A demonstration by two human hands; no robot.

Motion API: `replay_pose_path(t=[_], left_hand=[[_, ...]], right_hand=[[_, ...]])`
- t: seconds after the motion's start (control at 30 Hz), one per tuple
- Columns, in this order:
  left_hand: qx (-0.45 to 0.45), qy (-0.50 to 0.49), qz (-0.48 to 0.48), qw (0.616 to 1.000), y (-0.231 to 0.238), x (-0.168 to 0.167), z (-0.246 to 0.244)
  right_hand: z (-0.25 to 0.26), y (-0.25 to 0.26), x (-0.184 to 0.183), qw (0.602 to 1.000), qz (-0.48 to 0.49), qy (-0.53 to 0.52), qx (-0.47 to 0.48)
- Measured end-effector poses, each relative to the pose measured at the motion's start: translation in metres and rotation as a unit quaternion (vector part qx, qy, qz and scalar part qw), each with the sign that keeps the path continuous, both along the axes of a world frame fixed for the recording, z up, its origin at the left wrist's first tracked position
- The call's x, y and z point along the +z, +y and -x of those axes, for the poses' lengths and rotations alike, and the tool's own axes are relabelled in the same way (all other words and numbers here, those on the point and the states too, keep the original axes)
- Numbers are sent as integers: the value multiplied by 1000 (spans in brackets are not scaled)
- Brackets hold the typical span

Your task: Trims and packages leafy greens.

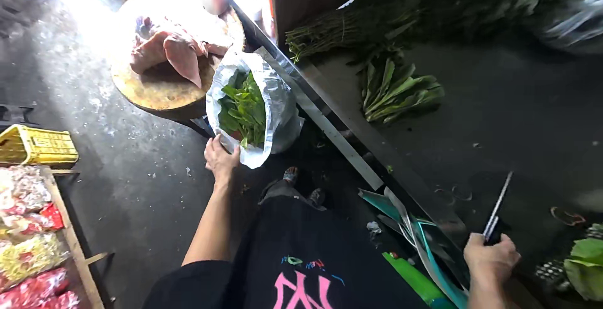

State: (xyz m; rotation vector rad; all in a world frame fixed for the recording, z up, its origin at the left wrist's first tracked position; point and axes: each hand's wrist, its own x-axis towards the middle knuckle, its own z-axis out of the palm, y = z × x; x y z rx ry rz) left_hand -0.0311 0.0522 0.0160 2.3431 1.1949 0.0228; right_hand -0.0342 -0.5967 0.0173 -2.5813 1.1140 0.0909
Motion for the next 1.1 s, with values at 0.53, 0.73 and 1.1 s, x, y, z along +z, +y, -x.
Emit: replay_pose_path(t=[0.53, 0.73, 1.1], left_hand=[[-7, -41, 253, 967, 93, -29, -27], [-24, -24, 345, 938, 129, -31, -21], [-170, 43, 378, 909, 161, -22, -25]], right_hand=[[6, 376, 30, 883, -286, -4, 373], [-49, 542, 115, 821, -483, -35, 303], [-29, 617, -70, 866, -361, 235, 254]])
